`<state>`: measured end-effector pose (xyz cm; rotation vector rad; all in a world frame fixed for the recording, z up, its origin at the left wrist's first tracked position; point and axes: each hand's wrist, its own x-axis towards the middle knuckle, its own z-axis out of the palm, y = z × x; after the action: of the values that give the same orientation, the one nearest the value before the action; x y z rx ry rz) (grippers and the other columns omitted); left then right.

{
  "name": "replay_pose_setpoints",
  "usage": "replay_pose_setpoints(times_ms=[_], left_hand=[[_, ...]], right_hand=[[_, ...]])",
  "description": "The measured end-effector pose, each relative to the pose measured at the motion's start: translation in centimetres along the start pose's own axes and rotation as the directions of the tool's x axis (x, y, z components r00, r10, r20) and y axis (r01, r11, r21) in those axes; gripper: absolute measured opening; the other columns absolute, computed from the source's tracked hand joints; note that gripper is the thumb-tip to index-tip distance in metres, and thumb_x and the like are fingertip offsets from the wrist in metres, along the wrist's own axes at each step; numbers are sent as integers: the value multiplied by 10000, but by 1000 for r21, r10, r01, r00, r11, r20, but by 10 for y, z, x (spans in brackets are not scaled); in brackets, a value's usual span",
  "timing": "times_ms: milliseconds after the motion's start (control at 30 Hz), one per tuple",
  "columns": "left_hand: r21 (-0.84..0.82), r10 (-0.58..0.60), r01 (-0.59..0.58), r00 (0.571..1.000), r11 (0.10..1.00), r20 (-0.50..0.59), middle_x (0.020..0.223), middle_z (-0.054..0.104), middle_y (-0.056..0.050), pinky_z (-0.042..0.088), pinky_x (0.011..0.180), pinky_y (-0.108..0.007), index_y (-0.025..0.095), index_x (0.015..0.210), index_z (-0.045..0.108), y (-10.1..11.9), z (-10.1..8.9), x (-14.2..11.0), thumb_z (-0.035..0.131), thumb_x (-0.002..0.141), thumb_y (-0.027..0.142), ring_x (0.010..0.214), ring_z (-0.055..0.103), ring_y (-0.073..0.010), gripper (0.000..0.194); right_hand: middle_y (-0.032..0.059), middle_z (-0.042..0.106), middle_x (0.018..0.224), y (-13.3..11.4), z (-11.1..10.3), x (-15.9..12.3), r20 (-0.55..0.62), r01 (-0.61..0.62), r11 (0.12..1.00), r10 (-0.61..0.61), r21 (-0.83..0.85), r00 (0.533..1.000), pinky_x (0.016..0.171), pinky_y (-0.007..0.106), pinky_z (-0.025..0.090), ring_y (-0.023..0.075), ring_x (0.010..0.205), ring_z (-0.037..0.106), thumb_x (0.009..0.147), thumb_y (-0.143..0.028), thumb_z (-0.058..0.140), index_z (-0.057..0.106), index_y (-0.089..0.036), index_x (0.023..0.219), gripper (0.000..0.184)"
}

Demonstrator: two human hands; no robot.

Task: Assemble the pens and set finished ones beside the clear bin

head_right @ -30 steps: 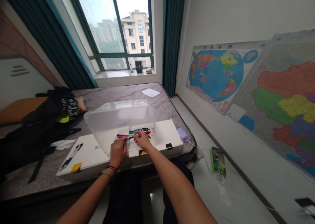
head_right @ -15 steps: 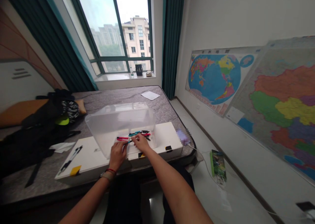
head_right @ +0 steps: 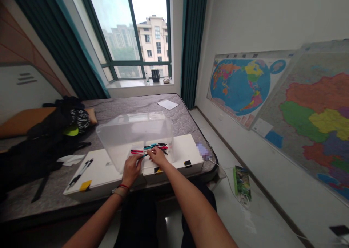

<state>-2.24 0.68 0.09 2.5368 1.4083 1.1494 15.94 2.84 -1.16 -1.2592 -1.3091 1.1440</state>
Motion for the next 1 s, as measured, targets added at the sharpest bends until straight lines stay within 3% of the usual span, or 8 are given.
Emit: replay_pose_setpoints(times_ms=[167, 367, 500, 567, 633, 800, 867, 1000], left_hand=[[-7, -1, 1, 1000, 1000, 7, 997, 699, -91, 458, 872, -426, 237, 1056, 665, -3, 1, 0, 479, 944, 317, 949, 607, -271, 232], [-20, -34, 34, 999, 999, -11, 1008, 710, -97, 446, 885, -421, 233, 1090, 677, -2, 2, -2, 502, 934, 331, 952, 622, -271, 255], [-145, -215, 201, 973, 969, -84, 987, 719, -97, 459, 881, -412, 215, 1057, 681, -4, 2, 4, 527, 918, 387, 925, 651, -262, 271], [-321, -393, 342, 913, 883, -109, 983, 724, -93, 488, 845, -386, 205, 1023, 671, -7, 2, 11, 564, 888, 432, 911, 666, -249, 284], [-554, -540, 434, 841, 710, -33, 985, 733, -95, 512, 822, -364, 189, 993, 642, -7, 0, 20, 634, 836, 456, 912, 681, -236, 310], [-866, -577, 430, 786, 254, 221, 1164, 698, -156, 526, 830, -352, 183, 996, 530, 9, -4, 37, 681, 814, 446, 1038, 676, -232, 354], [-879, -556, 433, 789, 201, 261, 1233, 665, -170, 530, 773, -324, 188, 979, 504, 18, -3, 40, 656, 829, 469, 1026, 677, -225, 353], [-860, -550, 455, 790, 230, 271, 1270, 643, -177, 494, 622, -244, 192, 997, 490, 30, 5, 42, 669, 803, 494, 890, 684, -180, 401]], right_hand=[[-29, 630, 609, 7, 1, 5, 6, -62, 992, 61, 109, 998, 495, 202, 432, 96, 480, 546, 808, -392, 697, 543, -193, 778, 254], [-22, 613, 562, 6, -1, 6, -11, -67, 991, 69, 114, 998, 453, 197, 408, 92, 443, 522, 784, -561, 687, 560, -185, 742, 398], [2, 611, 543, 4, -1, 6, -24, -93, 987, 97, 134, 995, 427, 197, 391, 88, 416, 509, 816, -711, 535, 546, -180, 664, 553], [9, 573, 489, 2, -2, 5, -29, -99, 990, 103, 102, 994, 416, 200, 366, 85, 393, 476, 844, -751, 429, 539, -176, 586, 639], [12, 542, 452, 0, -3, 4, -34, -96, 993, 99, 71, 995, 419, 206, 355, 86, 384, 457, 852, -757, 398, 539, -175, 535, 678], [31, 585, 497, -1, -4, 4, -60, -90, 990, 98, 112, 993, 422, 217, 365, 98, 400, 480, 852, -722, 441, 550, -177, 554, 631], [40, 608, 528, 1, -4, 6, -76, -85, 981, 100, 174, 992, 406, 213, 364, 97, 399, 482, 855, -715, 433, 539, -179, 582, 611], [41, 624, 560, 2, -4, 7, -92, -86, 959, 115, 271, 989, 382, 194, 359, 90, 404, 494, 865, -700, 421, 511, -184, 621, 578]])
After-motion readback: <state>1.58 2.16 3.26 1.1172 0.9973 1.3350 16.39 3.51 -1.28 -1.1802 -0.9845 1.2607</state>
